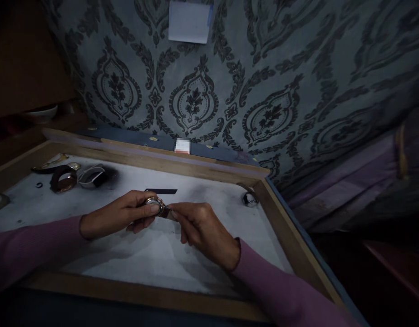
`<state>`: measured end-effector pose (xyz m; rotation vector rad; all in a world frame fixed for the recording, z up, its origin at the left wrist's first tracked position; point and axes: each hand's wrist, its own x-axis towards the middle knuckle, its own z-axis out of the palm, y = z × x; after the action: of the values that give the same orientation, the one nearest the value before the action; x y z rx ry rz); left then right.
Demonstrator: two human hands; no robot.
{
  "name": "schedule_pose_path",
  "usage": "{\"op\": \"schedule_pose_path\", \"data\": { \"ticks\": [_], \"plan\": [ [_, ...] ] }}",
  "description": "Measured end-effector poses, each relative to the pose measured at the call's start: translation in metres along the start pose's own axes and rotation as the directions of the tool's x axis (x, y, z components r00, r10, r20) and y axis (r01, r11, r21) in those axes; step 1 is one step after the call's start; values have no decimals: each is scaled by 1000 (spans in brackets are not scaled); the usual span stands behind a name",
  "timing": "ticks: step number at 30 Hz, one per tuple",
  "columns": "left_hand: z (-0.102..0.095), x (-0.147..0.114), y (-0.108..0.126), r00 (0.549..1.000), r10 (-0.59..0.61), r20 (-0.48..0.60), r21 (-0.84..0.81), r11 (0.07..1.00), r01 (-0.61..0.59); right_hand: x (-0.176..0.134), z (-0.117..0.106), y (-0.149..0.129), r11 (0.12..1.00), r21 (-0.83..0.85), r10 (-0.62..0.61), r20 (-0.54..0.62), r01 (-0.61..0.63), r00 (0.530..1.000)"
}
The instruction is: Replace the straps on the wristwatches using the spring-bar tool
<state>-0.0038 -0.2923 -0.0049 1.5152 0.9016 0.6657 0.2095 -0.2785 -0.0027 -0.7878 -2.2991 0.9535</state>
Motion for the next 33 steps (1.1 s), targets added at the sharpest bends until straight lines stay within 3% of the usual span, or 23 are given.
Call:
{"op": "schedule_pose_path", "data": {
  "ticks": [17,33],
  "plan": [
    [1,0,0,1000,7,-10,-75,997,-8,0,-1,-2,1000,-11,16,6,-16,1000],
    [0,0,1,1000,23,-4,-36,999,-23,0,0,3,1000,14,-8,3,8,1000]
  ]
}}
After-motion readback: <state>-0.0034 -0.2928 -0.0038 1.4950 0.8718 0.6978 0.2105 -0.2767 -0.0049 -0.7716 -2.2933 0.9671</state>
